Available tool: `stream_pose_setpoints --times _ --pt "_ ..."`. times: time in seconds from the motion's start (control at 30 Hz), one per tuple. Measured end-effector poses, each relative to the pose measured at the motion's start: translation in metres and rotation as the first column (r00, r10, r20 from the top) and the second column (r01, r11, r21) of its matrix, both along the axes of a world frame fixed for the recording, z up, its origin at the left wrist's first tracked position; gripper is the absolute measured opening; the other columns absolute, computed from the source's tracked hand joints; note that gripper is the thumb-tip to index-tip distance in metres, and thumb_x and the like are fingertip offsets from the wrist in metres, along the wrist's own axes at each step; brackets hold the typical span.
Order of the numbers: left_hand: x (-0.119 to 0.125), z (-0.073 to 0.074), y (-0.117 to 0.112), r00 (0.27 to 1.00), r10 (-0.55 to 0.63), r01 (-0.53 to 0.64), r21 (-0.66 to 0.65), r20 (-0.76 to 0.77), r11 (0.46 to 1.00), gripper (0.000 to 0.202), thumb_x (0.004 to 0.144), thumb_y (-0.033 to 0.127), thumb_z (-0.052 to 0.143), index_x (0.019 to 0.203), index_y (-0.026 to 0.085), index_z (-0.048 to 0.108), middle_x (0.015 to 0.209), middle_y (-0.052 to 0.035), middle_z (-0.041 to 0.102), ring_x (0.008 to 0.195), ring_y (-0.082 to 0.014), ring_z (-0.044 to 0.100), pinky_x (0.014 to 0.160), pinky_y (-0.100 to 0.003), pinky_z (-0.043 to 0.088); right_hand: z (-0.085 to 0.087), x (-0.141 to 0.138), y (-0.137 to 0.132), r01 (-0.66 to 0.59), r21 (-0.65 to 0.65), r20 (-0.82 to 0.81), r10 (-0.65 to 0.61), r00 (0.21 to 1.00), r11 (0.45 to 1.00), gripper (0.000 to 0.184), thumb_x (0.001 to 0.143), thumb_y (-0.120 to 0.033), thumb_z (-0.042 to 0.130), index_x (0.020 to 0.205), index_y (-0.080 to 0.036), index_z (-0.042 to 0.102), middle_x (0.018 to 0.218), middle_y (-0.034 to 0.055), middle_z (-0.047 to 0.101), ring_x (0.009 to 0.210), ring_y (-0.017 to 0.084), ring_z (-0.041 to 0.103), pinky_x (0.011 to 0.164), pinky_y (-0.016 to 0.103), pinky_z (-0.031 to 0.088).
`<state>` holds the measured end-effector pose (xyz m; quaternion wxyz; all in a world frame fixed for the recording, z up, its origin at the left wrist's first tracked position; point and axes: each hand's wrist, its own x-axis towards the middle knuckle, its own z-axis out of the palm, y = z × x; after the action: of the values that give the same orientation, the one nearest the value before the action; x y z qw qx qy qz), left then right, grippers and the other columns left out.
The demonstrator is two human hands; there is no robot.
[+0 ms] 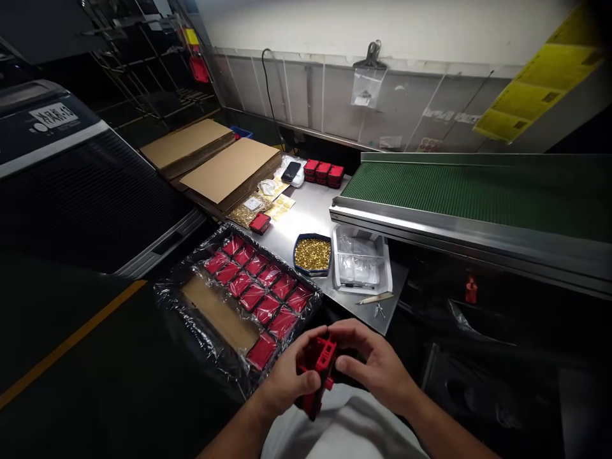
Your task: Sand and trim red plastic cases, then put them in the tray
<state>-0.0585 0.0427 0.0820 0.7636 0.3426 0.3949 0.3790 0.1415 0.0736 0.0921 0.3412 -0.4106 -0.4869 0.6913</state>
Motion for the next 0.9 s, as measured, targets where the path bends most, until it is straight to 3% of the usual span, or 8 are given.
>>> stream_pose_setpoints --times 0.13,0.27,0.4,0.57,0.7,0.8,0.83,0.9 --pt "0.004 -0.001 -0.002 0.999 0.012 -0.012 0.015 -0.050 1.000 0.102 0.054 0.061 0.085 0.138 0.022 0.043 0.124 -0.0137 0.057 0.110 -0.0306 0.055 0.095 -0.039 0.045 -0.006 -0.002 -0.011 -0.005 -0.166 -0.108 -0.014 0.994 0.986 0.042 0.082 -0.041 0.070 0.119 -0.023 0.059 0.113 0.0113 0.064 0.102 0.025 0.063 0.090 0.043 0.052" --pt "0.005 0.005 -0.003 0.993 0.006 -0.001 0.041 -0.116 0.999 0.105 0.047 0.058 0.089 0.135 0.023 0.043 0.125 -0.0137 0.056 0.111 -0.0319 0.054 0.091 -0.038 0.047 0.001 -0.004 -0.016 -0.011 -0.141 -0.139 -0.009 0.990 0.990 0.051 0.075 -0.045 0.076 0.118 -0.023 0.059 0.119 0.0109 0.058 0.108 0.027 0.059 0.095 0.043 0.050" --pt "0.004 0.014 -0.005 0.980 0.025 0.021 0.224 -0.196 0.974 0.104 0.050 0.061 0.086 0.136 0.025 0.041 0.132 -0.0152 0.051 0.119 -0.0366 0.052 0.102 -0.045 0.043 0.017 -0.002 -0.013 -0.027 -0.105 -0.166 0.009 0.986 0.994 0.057 0.067 -0.038 0.083 0.117 -0.026 0.059 0.129 0.0094 0.051 0.119 0.028 0.053 0.103 0.043 0.045" --pt "0.001 0.025 -0.006 0.927 0.125 0.085 0.521 -0.354 0.849 0.097 0.057 0.062 0.083 0.137 0.025 0.042 0.130 -0.0155 0.050 0.117 -0.0377 0.053 0.101 -0.046 0.044 0.032 0.004 -0.007 -0.043 -0.068 -0.168 0.032 0.985 0.997 0.037 0.079 -0.036 0.073 0.113 -0.027 0.065 0.127 0.0099 0.053 0.120 0.028 0.053 0.105 0.045 0.043" --pt "0.002 0.027 -0.007 0.887 0.205 0.128 0.646 -0.414 0.752 0.099 0.057 0.058 0.085 0.139 0.027 0.039 0.126 -0.0146 0.052 0.119 -0.0376 0.050 0.104 -0.048 0.042 0.037 0.005 -0.003 -0.014 -0.063 -0.116 0.006 0.993 0.998 0.026 0.091 -0.040 0.054 0.104 -0.026 0.072 0.120 0.0103 0.059 0.112 0.026 0.058 0.097 0.042 0.049" --pt "0.004 0.026 -0.008 0.882 0.205 0.152 0.667 -0.425 0.730 0.104 0.051 0.048 0.091 0.138 0.029 0.038 0.126 -0.0143 0.053 0.120 -0.0379 0.050 0.104 -0.049 0.043 0.018 0.007 0.003 0.091 -0.028 -0.050 -0.093 0.994 0.995 0.035 0.095 -0.044 0.046 0.095 -0.023 0.074 0.111 0.0108 0.066 0.105 0.025 0.061 0.094 0.041 0.049" --pt "0.005 0.025 -0.009 0.888 0.195 0.137 0.645 -0.416 0.752 0.103 0.050 0.045 0.093 0.137 0.030 0.040 0.126 -0.0141 0.052 0.120 -0.0381 0.049 0.103 -0.049 0.044 0.003 0.010 0.005 0.137 -0.027 0.012 -0.136 0.991 0.990 0.037 0.094 -0.047 0.047 0.094 -0.022 0.073 0.108 0.0106 0.067 0.102 0.024 0.062 0.092 0.040 0.050" --pt "0.006 0.025 -0.012 0.918 0.164 0.050 0.516 -0.361 0.855 0.097 0.050 0.046 0.092 0.132 0.031 0.043 0.131 -0.0137 0.049 0.121 -0.0381 0.049 0.102 -0.050 0.046 -0.036 0.022 0.012 0.242 -0.045 0.230 -0.225 0.947 0.969 0.040 0.089 -0.054 0.051 0.096 -0.019 0.070 0.102 0.0100 0.069 0.092 0.023 0.065 0.086 0.038 0.052"
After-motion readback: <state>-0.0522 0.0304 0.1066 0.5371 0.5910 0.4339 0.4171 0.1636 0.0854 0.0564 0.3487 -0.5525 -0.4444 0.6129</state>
